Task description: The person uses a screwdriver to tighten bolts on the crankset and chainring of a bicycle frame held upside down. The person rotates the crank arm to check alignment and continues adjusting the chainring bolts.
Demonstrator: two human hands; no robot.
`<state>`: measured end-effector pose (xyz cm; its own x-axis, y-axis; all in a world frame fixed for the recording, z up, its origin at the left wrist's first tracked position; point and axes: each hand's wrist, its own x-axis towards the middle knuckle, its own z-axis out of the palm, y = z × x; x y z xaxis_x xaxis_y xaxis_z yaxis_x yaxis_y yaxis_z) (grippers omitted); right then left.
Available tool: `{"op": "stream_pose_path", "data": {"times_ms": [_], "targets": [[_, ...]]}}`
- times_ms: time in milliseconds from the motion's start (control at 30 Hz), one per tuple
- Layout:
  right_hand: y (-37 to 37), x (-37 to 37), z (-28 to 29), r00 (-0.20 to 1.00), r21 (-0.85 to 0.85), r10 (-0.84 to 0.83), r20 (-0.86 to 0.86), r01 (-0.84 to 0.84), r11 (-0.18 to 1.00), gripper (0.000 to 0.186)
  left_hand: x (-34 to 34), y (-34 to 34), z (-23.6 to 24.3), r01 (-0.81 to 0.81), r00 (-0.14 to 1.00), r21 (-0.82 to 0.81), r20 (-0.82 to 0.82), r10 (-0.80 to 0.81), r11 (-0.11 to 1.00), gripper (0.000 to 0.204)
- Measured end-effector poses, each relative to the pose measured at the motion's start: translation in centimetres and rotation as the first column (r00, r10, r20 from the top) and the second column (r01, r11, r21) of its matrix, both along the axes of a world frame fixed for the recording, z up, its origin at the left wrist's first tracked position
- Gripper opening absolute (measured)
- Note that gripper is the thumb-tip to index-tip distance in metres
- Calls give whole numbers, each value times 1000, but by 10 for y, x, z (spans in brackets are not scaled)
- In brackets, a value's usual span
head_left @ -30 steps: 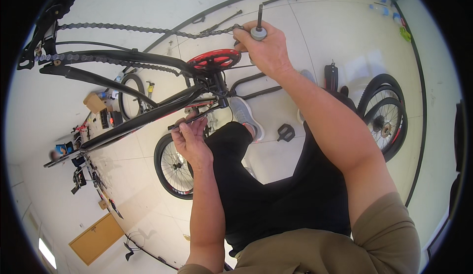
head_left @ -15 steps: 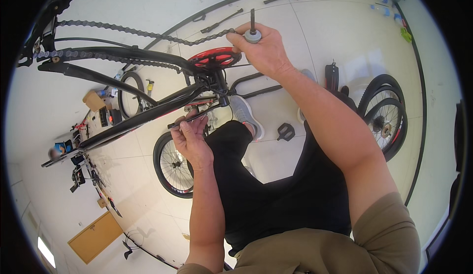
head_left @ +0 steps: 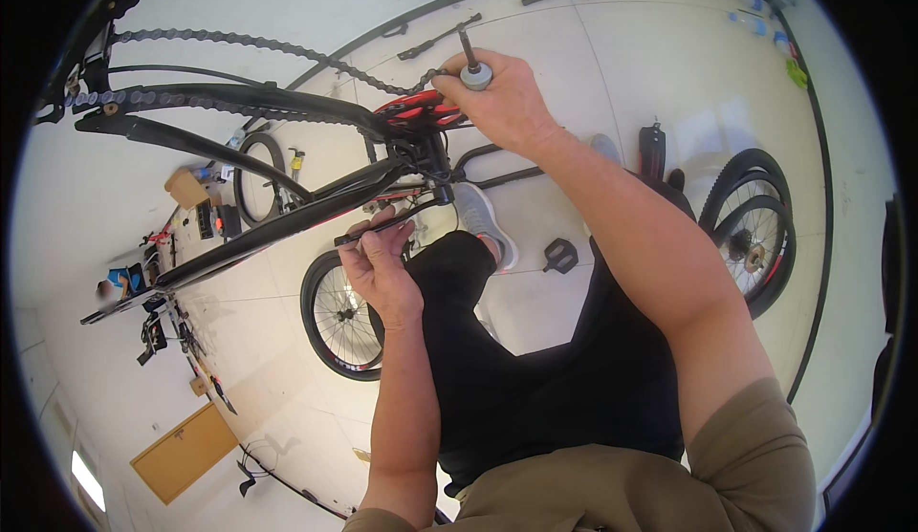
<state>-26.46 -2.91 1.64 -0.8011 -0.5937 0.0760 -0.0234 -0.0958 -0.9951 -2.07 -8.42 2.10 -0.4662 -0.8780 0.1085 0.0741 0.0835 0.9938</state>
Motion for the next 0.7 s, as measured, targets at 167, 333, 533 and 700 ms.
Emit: {"op": "stream_pose_path", "data": {"times_ms": [167,333,533,700], "targets": [[0,5,10,1000,70,31,-2,-30,997,21,0,0,-1,-1,1000,-3,11,1,1000,20],[-9,10,-1,942,-55,-75,-326,61,997,21,-4,3,0,24,999,-31,40,-23,999,20],[-9,10,1,952,15,-7,-307,13,1000,19,-7,6,-2,58,998,-62,43,-56,996,20],[-8,11,0,956,53,20,-292,-5,999,18,-8,7,-3,82,996,-88,47,-78,993,23]]}}
